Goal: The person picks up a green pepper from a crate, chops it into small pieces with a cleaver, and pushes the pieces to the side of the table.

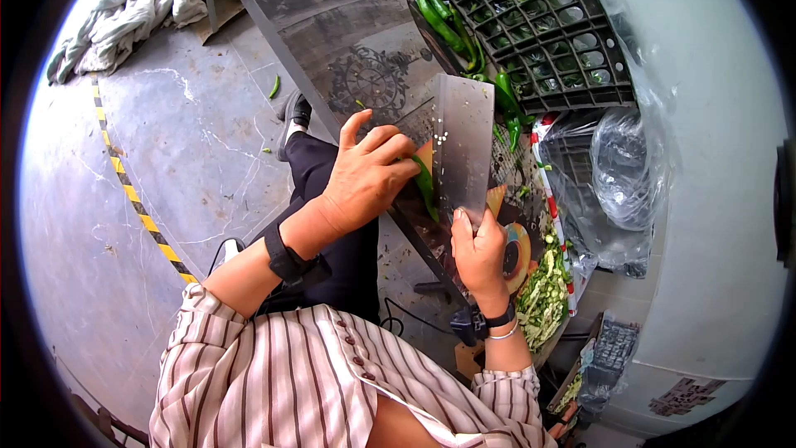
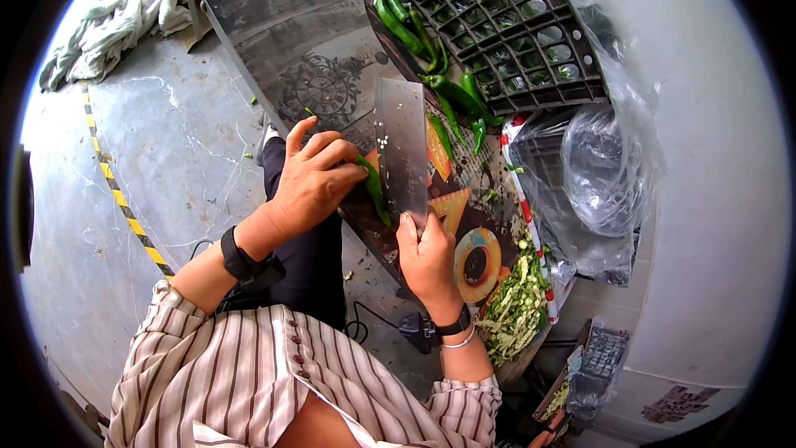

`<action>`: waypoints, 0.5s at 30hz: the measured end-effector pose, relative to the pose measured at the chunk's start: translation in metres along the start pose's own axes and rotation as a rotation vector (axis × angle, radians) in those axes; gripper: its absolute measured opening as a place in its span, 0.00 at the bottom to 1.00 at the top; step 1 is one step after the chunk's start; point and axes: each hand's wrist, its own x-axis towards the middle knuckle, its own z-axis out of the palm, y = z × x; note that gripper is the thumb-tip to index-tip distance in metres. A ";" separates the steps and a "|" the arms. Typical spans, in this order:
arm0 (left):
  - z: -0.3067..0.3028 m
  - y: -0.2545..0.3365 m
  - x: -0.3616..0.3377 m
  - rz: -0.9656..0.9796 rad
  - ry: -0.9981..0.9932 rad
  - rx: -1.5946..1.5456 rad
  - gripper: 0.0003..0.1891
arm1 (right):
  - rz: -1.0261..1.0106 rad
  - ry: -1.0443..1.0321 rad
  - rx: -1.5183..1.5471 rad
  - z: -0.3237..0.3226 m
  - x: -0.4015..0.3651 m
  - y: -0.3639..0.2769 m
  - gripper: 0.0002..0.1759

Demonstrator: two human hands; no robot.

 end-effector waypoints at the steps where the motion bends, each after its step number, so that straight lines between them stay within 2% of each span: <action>1: 0.001 0.000 0.000 0.000 -0.001 -0.001 0.06 | 0.061 -0.029 -0.007 -0.002 0.001 -0.002 0.07; 2: 0.002 -0.001 0.000 0.001 0.001 0.005 0.06 | 0.122 -0.057 -0.014 -0.003 0.001 -0.004 0.06; 6: 0.003 -0.002 0.000 0.009 0.016 -0.018 0.05 | 0.079 -0.056 -0.030 0.002 0.008 -0.006 0.06; 8: 0.003 -0.002 0.000 0.009 0.022 -0.016 0.04 | -0.060 0.014 -0.053 0.006 0.012 -0.004 0.08; 15: 0.001 -0.001 0.002 0.009 0.026 -0.022 0.04 | 0.008 -0.069 -0.038 0.003 0.022 0.001 0.06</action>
